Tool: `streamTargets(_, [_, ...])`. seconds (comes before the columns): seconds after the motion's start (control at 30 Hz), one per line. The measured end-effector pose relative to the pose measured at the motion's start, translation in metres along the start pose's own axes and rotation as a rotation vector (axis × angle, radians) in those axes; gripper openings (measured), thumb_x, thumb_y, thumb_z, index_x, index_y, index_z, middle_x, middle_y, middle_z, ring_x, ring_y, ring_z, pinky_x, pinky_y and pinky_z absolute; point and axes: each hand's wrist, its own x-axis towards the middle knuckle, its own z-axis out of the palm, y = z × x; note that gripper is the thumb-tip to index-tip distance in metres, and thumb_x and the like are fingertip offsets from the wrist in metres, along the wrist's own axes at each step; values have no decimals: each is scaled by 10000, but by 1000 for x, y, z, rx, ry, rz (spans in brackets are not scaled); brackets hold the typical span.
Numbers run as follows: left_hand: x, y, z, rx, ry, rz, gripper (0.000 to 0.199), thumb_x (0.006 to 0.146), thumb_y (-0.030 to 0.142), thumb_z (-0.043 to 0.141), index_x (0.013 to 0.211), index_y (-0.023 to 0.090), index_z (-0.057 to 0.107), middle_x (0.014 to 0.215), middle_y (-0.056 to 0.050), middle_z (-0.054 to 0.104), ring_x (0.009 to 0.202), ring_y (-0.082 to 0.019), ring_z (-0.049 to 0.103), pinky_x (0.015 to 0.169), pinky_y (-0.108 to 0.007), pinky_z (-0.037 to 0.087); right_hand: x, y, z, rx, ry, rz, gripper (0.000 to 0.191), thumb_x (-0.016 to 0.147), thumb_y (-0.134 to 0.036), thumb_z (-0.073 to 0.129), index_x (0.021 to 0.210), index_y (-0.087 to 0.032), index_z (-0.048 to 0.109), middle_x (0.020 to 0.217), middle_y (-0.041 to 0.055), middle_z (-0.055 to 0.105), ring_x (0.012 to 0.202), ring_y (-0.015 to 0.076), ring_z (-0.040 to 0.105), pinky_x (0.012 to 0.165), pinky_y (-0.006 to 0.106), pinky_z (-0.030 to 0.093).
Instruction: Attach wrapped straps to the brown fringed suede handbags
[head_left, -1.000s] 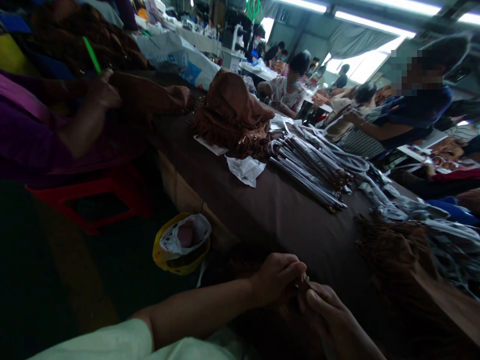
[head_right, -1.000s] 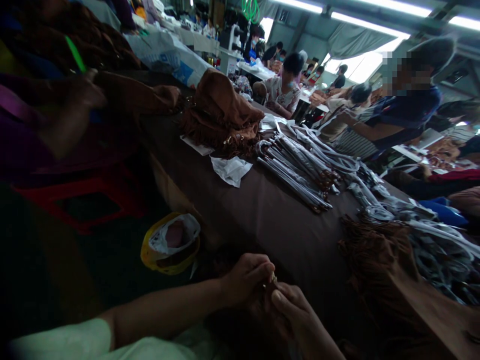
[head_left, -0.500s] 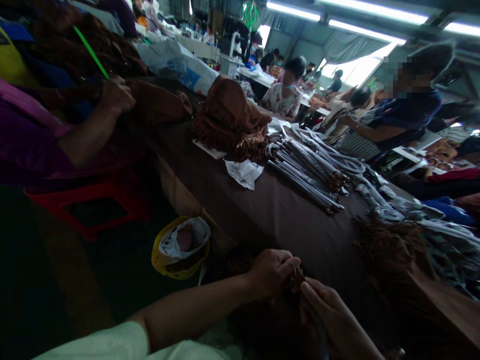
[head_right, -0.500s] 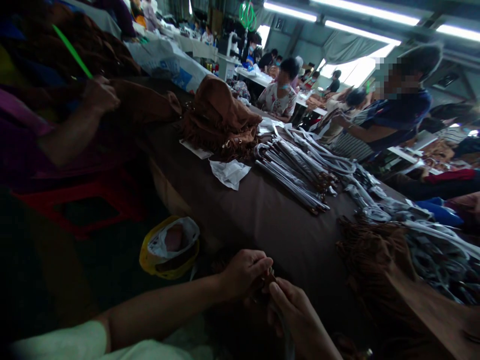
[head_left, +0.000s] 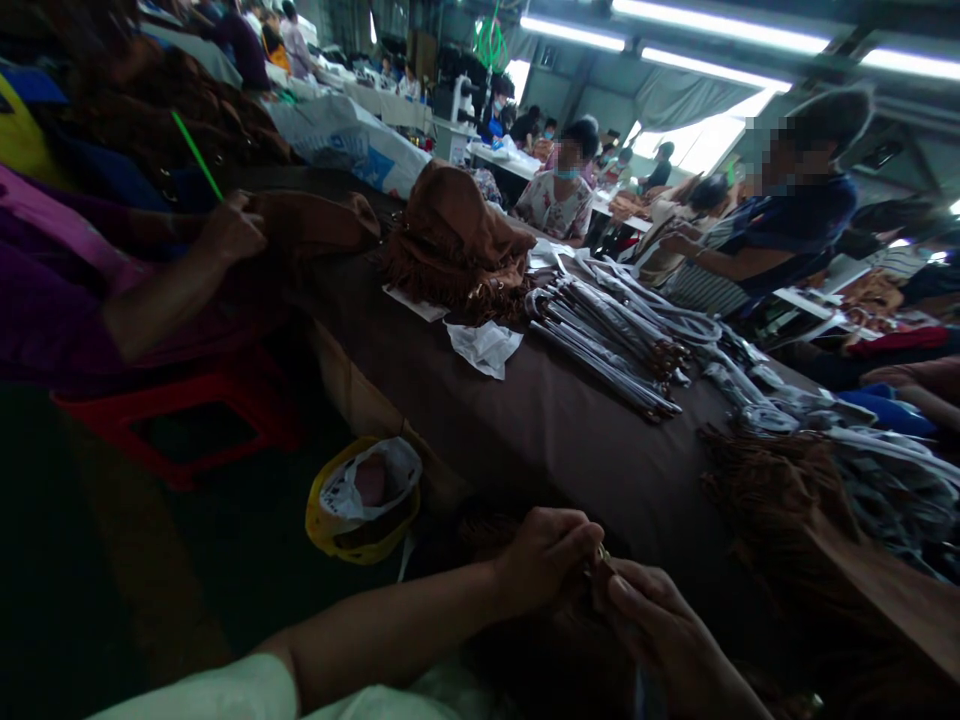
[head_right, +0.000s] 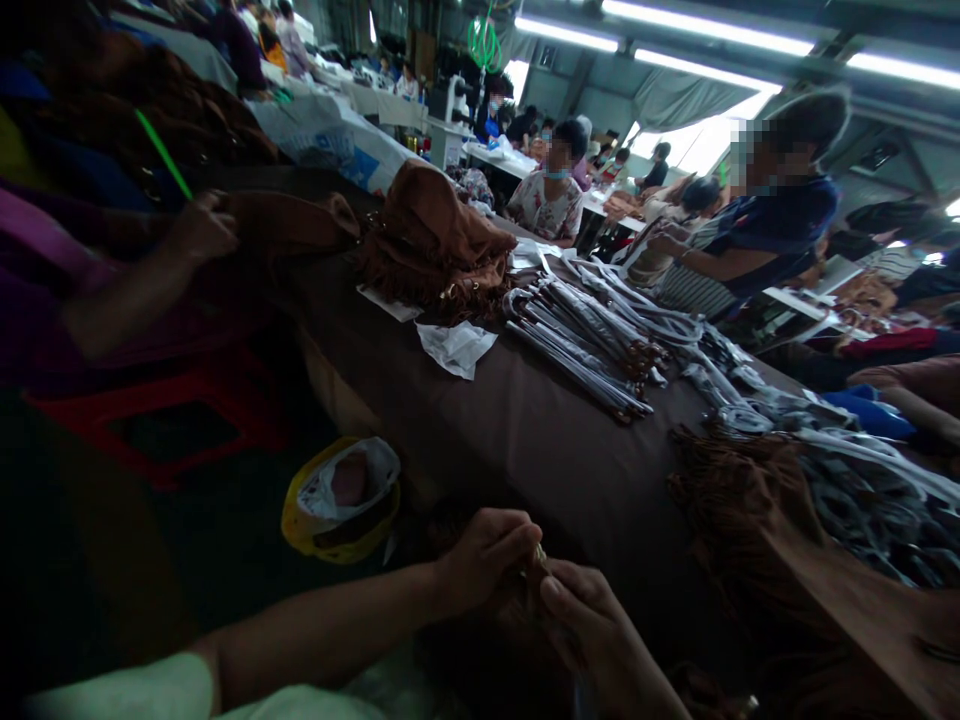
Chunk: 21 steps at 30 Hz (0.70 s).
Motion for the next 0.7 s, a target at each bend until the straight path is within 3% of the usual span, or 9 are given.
streamTargets(0.1, [-6,-2,-1,5,-29,23,522,853,617,469,706,125,565,654,-13,564,564,-92,503,544,-208,376,6,3,-8,157,-111,13,483,652,-628,707,665,-167,561,548,-44,428,444,68,345,409,192,272])
streamTargets(0.2, [-7,1,-3,309,96,52,532,902,586,383,698,139,586,652,-10,573,590,-102,510,551,-215,343,10,-2,-4,-65,-189,8,471,777,-629,574,659,-176,526,483,-83,314,382,47,219,370,194,175])
streamTargets(0.3, [-4,5,-4,578,199,43,535,927,558,328,705,156,603,647,-11,581,599,-113,503,542,-232,304,7,-10,7,-448,6,-85,429,865,-557,456,652,-191,523,488,-43,413,401,86,350,398,218,242])
streamTargets(0.37, [-2,8,-4,620,204,23,534,931,555,316,717,163,610,653,-9,591,598,-116,506,535,-237,294,3,-11,14,-672,191,-164,406,883,-495,421,633,-197,540,549,9,505,481,127,454,461,247,304])
streamTargets(0.43, [-2,9,-3,618,200,10,528,926,559,327,714,166,609,653,-4,593,596,-115,507,533,-239,290,0,-5,20,-739,307,-209,387,876,-480,431,640,-202,559,598,35,544,531,148,492,498,264,330])
streamTargets(0.5, [-3,9,-2,591,217,10,526,926,559,331,706,165,601,646,-1,583,596,-114,504,537,-237,295,0,5,24,-575,296,-163,385,868,-517,464,653,-209,549,552,6,501,482,133,457,460,253,319])
streamTargets(0.63, [-5,5,-1,445,226,26,545,928,574,320,707,158,594,648,-1,569,618,-112,520,565,-222,334,5,29,38,33,250,-85,423,802,-632,544,713,-219,515,510,-69,382,362,68,277,351,210,227])
streamTargets(0.7, [-7,3,-1,400,199,20,554,924,585,321,705,156,595,649,-2,572,624,-112,527,576,-218,350,7,36,44,145,288,-99,452,765,-668,571,727,-222,512,527,-69,387,369,62,275,350,201,240])
